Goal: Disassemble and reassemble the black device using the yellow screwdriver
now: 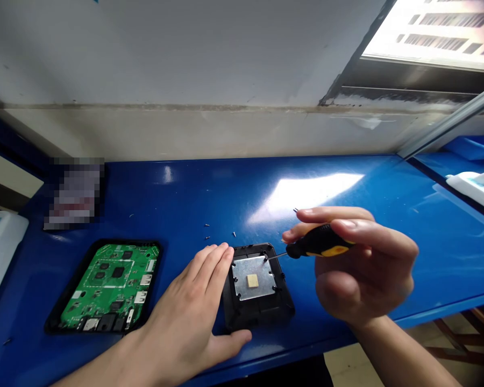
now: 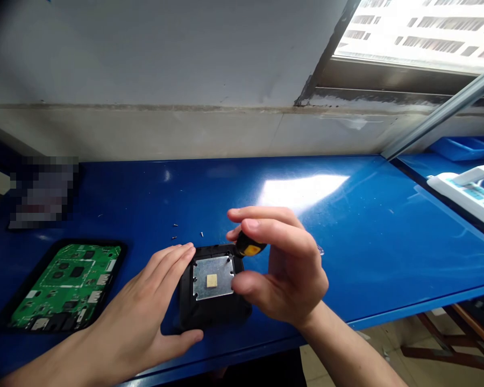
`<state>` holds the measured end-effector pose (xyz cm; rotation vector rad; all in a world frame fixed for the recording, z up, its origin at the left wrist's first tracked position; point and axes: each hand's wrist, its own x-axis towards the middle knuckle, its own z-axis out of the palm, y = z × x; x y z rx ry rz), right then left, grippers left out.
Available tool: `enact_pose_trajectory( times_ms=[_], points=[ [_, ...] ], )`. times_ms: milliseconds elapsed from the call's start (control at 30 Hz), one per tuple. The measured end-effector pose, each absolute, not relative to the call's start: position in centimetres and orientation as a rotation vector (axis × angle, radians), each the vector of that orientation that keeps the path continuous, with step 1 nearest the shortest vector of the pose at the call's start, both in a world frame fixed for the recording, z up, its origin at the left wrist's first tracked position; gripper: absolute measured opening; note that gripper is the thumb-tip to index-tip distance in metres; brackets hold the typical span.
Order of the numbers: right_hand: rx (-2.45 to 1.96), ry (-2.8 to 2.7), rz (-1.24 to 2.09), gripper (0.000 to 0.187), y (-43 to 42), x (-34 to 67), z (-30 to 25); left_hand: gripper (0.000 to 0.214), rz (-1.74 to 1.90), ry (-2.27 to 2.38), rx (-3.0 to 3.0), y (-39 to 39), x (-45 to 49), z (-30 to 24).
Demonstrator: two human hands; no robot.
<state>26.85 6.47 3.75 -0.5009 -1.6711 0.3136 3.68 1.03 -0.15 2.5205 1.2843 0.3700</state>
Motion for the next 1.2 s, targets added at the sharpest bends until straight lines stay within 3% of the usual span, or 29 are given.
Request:
enact_pose_trajectory(
  times_ms=[267, 633, 833, 1133, 1200],
  points=[
    [-0.614, -1.613, 0.175, 0.05, 6.5, 27.0, 3.5, 0.104, 0.354, 1.283, 2.547, 1.1, 3.7, -0.1],
    [-0.532, -1.641, 0.287, 0.036, 6.6, 26.8, 4.0, 0.105, 0.385, 1.278, 2.511, 1.0, 3.6, 0.0],
    [-0.576, -1.589, 0.233, 0.051, 6.6, 26.9, 3.7, 0.107, 0.399, 1.284, 2.506, 1.0, 3.6, -0.2],
    [-0.572, -1.68, 0.37, 0.035, 6.5, 26.6, 4.2, 0.105, 0.422, 1.274, 2.508, 1.1, 3.7, -0.1],
    [-0.554, -1.675, 0.311, 0.04, 6.9, 26.6, 4.6, 0.106, 0.422, 1.277, 2.507, 1.1, 3.7, -0.1]
  ],
)
